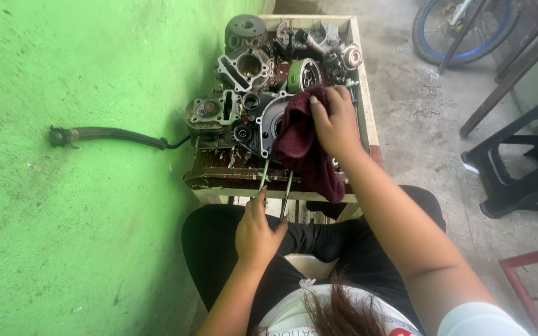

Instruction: The person cleans a disassembled engine casing using a long metal rod to scrape the interior surfaces and a maroon cloth to wipe away debris. The person repeatedly scrapes and wipes the engine casing throughout the video.

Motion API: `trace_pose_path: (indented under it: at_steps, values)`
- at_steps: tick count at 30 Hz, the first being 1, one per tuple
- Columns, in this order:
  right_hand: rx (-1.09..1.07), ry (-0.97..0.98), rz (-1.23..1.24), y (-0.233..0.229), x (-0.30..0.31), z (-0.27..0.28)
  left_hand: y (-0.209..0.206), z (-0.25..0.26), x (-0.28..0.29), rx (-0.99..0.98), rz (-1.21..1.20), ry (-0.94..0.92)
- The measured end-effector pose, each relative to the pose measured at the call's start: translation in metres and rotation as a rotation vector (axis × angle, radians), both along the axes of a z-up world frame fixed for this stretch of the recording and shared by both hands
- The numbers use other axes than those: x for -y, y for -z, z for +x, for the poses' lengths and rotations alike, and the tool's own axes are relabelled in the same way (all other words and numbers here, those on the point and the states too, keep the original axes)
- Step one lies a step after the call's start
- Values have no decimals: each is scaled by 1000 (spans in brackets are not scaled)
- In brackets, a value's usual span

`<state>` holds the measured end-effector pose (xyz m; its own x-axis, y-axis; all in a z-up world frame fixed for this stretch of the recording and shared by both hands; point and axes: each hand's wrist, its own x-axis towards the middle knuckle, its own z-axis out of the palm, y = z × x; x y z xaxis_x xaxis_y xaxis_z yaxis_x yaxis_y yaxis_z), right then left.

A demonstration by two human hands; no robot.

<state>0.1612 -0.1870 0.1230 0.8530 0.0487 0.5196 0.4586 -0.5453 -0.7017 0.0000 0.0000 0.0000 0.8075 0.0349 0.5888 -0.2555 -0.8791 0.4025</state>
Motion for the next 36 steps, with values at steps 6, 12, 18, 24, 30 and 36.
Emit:
trace_pose_path:
  at_steps: [6,12,18,24,30,36]
  values:
    - [194,78,-450,44,-63,-28,5,-4,-1,-17,3,-3]
    - [373,67,-711,78,-40,-49,7,1,-1,-7,-28,-2]
    - [-406,-63,262,-19,13,-87,12,2,-1,29,-20,-18]
    - [285,176,694,22,82,-25,2,-4,-2,38,18,5]
    - [199,124,-225,54,46,5,12,-1,-2,39,29,2]
    - [70,287,-829,76,17,-14,16,3,-3,41,37,-34]
